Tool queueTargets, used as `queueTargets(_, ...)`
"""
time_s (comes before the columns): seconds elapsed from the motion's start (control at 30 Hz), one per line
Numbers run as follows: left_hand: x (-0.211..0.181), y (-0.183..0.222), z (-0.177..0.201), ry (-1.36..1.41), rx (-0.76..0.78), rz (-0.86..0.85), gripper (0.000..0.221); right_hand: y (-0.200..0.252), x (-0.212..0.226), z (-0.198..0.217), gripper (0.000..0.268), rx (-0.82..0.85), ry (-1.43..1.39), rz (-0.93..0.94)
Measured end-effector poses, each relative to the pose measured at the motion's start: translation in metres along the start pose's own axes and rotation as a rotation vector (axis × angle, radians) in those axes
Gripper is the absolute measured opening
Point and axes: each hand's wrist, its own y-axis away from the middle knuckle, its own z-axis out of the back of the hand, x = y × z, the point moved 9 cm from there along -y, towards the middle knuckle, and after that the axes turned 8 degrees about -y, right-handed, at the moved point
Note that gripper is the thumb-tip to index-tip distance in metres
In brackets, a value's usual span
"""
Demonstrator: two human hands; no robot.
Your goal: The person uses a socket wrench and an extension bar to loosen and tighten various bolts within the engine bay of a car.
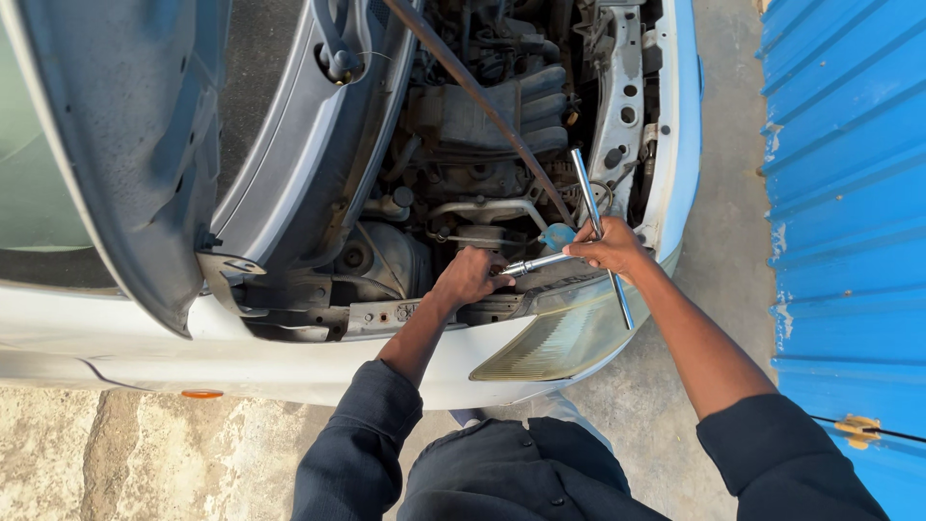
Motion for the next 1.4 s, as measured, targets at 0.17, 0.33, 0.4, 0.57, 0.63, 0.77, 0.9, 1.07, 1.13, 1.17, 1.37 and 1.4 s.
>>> queueTargets(0.17, 0.005, -0.004, -0.007, 0.006, 0.018, -0.015, 0.046, 0.027, -0.007, 0.000, 0.027, -0.106, -0.079, 0.000)
queueTargets(0.33, 0.008, -0.013, -0.012, 0.017, 0.042, -0.080, 0.043, 0.066, -0.031, -0.007, 0.024, -0.252, -0.243, -0.016)
queueTargets(0.4, 0.007, -0.013, -0.011, 0.052, 0.033, -0.143, 0.042, 0.088, -0.044, -0.016, 0.023, -0.340, -0.332, -0.006)
queueTargets(0.57, 0.005, -0.015, -0.017, 0.062, 0.113, -0.212, 0.040, 0.151, -0.074, -0.068, 0.024, -0.586, -0.587, 0.023)
queueTargets(0.63, 0.006, -0.017, -0.023, 0.017, 0.180, -0.233, 0.040, 0.171, -0.075, -0.101, 0.022, -0.649, -0.706, 0.057)
queueTargets(0.77, 0.008, -0.024, -0.029, 0.013, 0.280, -0.253, 0.041, 0.188, -0.074, -0.174, 0.026, -0.533, -1.002, -0.075)
queueTargets(0.9, 0.008, -0.028, -0.031, 0.019, 0.294, -0.256, 0.041, 0.187, -0.064, -0.194, 0.032, -0.454, -1.071, -0.093)
queueTargets(1.07, -0.004, -0.015, -0.012, 0.043, 0.234, -0.289, 0.040, 0.194, -0.046, -0.175, 0.034, -0.435, -0.873, -0.030)
queueTargets(1.13, -0.009, -0.007, 0.004, 0.077, 0.208, -0.242, 0.042, 0.198, -0.036, -0.162, 0.034, -0.426, -0.781, -0.008)
queueTargets(1.17, -0.012, -0.003, 0.013, 0.076, 0.183, -0.212, 0.043, 0.201, -0.031, -0.152, 0.034, -0.417, -0.738, -0.004)
queueTargets(1.37, -0.034, 0.017, 0.043, -0.051, -0.010, -0.275, 0.038, 0.174, 0.000, -0.081, 0.027, -0.341, -0.327, 0.089)
queueTargets(1.4, -0.037, 0.020, 0.042, -0.066, -0.028, -0.274, 0.036, 0.164, 0.007, -0.069, 0.024, -0.328, -0.266, 0.122)
